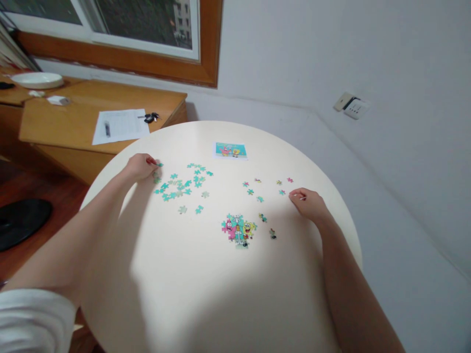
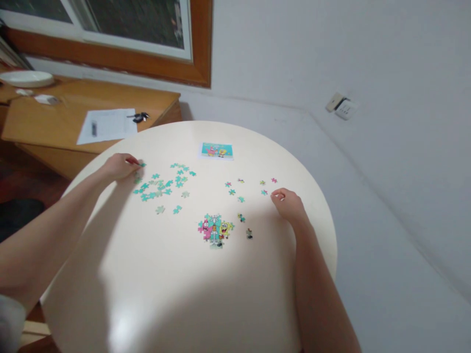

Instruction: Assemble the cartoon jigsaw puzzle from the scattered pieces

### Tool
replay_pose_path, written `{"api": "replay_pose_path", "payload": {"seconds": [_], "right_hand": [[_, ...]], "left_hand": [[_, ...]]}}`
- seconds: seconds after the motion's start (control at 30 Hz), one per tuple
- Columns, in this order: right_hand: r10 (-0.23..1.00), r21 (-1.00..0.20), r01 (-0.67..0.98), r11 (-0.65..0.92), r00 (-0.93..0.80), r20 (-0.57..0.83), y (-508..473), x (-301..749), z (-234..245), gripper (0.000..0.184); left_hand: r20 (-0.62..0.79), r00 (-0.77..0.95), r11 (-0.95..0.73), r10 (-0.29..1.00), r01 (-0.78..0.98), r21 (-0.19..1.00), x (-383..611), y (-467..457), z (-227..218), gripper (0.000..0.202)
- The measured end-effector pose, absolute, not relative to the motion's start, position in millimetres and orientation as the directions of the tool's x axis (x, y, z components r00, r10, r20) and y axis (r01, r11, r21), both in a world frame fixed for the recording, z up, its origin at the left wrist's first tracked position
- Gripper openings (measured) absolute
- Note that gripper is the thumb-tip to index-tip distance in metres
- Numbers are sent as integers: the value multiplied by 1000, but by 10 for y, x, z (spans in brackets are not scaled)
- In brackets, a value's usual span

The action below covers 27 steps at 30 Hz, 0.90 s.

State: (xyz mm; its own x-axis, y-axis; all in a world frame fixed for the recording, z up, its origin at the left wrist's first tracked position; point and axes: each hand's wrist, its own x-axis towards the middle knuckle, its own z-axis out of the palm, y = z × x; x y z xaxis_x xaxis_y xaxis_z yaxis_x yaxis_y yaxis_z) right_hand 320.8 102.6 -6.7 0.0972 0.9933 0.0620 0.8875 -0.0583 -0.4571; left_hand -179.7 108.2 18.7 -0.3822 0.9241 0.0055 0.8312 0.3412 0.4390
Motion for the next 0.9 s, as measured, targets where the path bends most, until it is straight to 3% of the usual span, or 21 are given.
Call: {"api": "replay_pose_path", "payload": {"seconds": [0.1,0.37,0.47,0.6,0.73,0.9], "right_hand": [[994,-458,887,-51,92,67,1032,3215,-77,30],[994,-469,882,-47,87,64,1019,3183,-54,27],[990,-486,871,-67,118,77,1006,3145,-22,27],[977,-529,849,-16,125,171,967,2981,6,23],[962,-653,735,183,1,271,860,2651,5,23],[888,-665,589,459,-272,371,653,2264,26,23]], "left_hand": [[33,-421,380,906,847,371,-1759,1055,204,10],[92,-401,336,911,854,398,-1679,994,203,4],[145,-406,292,902,823,487,-1601,996,244,4],[126,-376,171,918,662,730,-1206,906,320,10],[23,-68,8,997,424,906,-559,690,303,16],[-64,205,0,977,296,955,30,474,196,18]]}}
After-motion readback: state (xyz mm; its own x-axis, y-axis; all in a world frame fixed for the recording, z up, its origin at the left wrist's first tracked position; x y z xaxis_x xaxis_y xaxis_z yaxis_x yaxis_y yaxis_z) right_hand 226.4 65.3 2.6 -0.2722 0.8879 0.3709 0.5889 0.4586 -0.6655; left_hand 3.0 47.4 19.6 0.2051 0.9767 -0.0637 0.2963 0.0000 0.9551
